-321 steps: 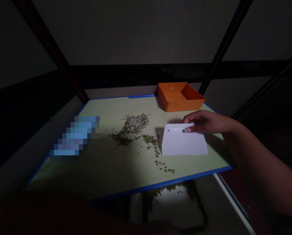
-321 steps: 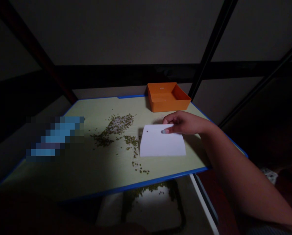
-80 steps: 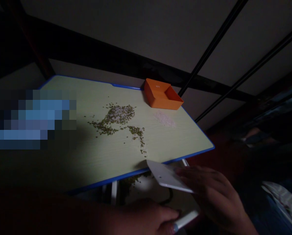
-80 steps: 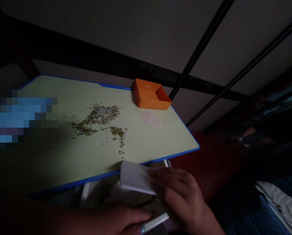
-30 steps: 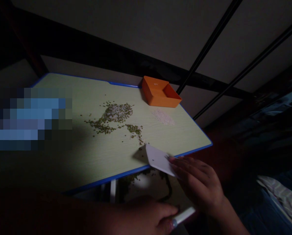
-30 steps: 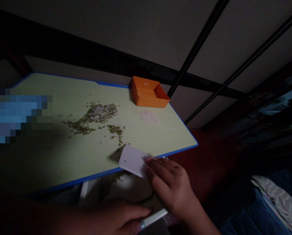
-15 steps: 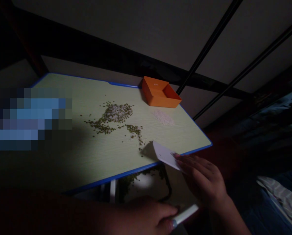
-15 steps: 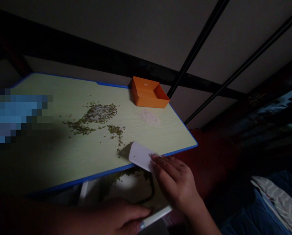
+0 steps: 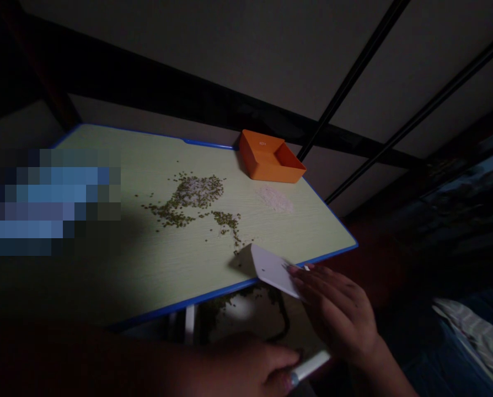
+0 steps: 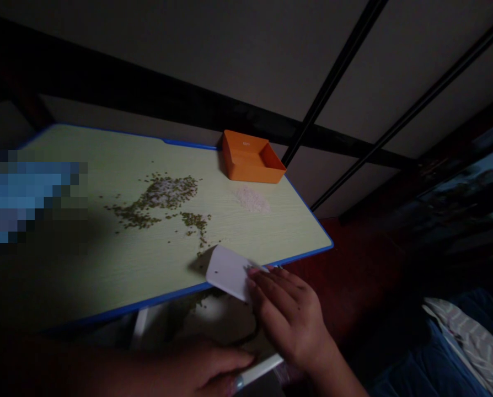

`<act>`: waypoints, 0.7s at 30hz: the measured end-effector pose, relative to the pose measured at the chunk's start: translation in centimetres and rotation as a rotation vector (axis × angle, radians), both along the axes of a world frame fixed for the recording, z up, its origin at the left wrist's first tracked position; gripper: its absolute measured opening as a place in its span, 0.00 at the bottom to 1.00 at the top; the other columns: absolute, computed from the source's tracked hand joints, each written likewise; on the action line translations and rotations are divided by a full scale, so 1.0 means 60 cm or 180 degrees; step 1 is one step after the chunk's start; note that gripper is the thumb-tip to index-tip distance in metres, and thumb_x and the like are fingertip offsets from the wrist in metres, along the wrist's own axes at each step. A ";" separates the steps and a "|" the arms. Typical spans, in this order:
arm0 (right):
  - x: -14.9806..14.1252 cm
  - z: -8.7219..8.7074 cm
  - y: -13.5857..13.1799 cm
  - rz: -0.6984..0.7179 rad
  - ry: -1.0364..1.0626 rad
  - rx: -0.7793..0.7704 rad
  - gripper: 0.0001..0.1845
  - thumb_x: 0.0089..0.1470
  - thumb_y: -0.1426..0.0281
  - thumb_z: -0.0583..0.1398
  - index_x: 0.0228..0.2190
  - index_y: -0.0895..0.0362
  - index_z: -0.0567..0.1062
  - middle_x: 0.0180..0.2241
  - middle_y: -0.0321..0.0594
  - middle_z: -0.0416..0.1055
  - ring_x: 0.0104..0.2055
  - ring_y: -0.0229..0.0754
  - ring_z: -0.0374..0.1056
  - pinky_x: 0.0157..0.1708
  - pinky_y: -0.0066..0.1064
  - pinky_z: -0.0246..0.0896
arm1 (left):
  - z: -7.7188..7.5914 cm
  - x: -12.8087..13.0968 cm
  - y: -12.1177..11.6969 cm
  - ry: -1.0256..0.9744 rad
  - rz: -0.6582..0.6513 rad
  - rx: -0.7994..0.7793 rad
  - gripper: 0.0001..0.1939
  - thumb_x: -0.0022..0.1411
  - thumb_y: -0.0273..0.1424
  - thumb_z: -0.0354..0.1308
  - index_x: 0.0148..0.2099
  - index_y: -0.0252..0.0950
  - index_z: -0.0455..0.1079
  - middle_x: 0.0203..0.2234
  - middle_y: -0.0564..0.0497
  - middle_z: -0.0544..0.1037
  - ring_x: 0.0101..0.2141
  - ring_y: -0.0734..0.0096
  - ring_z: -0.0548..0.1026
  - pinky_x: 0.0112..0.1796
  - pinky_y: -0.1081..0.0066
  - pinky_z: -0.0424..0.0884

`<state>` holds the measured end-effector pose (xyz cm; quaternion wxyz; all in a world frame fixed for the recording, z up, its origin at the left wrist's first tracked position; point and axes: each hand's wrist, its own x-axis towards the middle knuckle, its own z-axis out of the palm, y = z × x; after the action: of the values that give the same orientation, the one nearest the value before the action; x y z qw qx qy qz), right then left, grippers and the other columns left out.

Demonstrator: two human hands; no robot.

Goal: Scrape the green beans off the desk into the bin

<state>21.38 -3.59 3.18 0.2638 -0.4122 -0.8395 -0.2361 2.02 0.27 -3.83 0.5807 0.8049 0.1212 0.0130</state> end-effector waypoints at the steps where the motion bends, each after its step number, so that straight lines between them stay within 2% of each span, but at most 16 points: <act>1: 0.002 0.000 0.000 -0.0011 -0.0012 0.0023 0.10 0.62 0.80 0.53 0.38 0.66 0.75 0.37 0.53 0.81 0.40 0.48 0.79 0.38 0.40 0.76 | 0.000 0.001 0.000 0.0038 -0.0002 0.0045 0.11 0.69 0.35 0.51 0.46 0.37 0.73 0.27 0.52 0.72 0.22 0.74 0.62 0.23 0.74 0.55; 4: 0.010 -0.001 0.002 -0.0042 -0.0015 -0.0001 0.10 0.61 0.81 0.53 0.38 0.66 0.75 0.36 0.54 0.81 0.40 0.50 0.79 0.36 0.42 0.76 | 0.003 0.002 0.000 0.0077 0.0021 0.0131 0.12 0.69 0.35 0.51 0.46 0.37 0.73 0.29 0.51 0.74 0.23 0.72 0.64 0.24 0.72 0.59; 8: 0.019 -0.007 0.006 -0.0039 0.0041 -0.0131 0.10 0.60 0.82 0.55 0.39 0.65 0.75 0.38 0.53 0.81 0.42 0.50 0.78 0.39 0.43 0.76 | 0.012 0.000 0.001 -0.0015 -0.0053 0.0009 0.13 0.69 0.33 0.50 0.51 0.37 0.72 0.38 0.46 0.78 0.35 0.65 0.74 0.37 0.64 0.70; 15: 0.031 -0.017 0.028 -0.0137 -0.0046 -0.0187 0.11 0.58 0.83 0.56 0.41 0.64 0.74 0.41 0.53 0.80 0.44 0.50 0.78 0.42 0.42 0.76 | 0.028 -0.005 0.004 0.0191 -0.0110 -0.0218 0.18 0.68 0.35 0.49 0.56 0.45 0.71 0.41 0.45 0.79 0.39 0.56 0.77 0.40 0.60 0.71; 19: 0.038 -0.015 0.052 -0.0296 0.0056 -0.0343 0.12 0.57 0.83 0.55 0.40 0.62 0.75 0.42 0.52 0.80 0.43 0.51 0.78 0.40 0.42 0.77 | 0.033 -0.007 0.005 0.0272 -0.0150 -0.0271 0.18 0.68 0.36 0.47 0.56 0.43 0.71 0.42 0.42 0.79 0.38 0.52 0.77 0.38 0.57 0.70; 21: 0.044 -0.013 0.066 -0.0428 0.0137 -0.0490 0.13 0.57 0.83 0.55 0.39 0.61 0.76 0.43 0.52 0.80 0.42 0.51 0.79 0.38 0.41 0.77 | 0.034 -0.006 0.006 0.0216 -0.0123 -0.0288 0.18 0.67 0.36 0.49 0.55 0.43 0.72 0.42 0.43 0.79 0.38 0.52 0.77 0.38 0.59 0.70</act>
<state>24.01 0.36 2.38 0.2329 -0.4917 -0.8197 -0.1792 1.66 0.62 -1.78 0.6123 0.7800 0.1256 -0.0310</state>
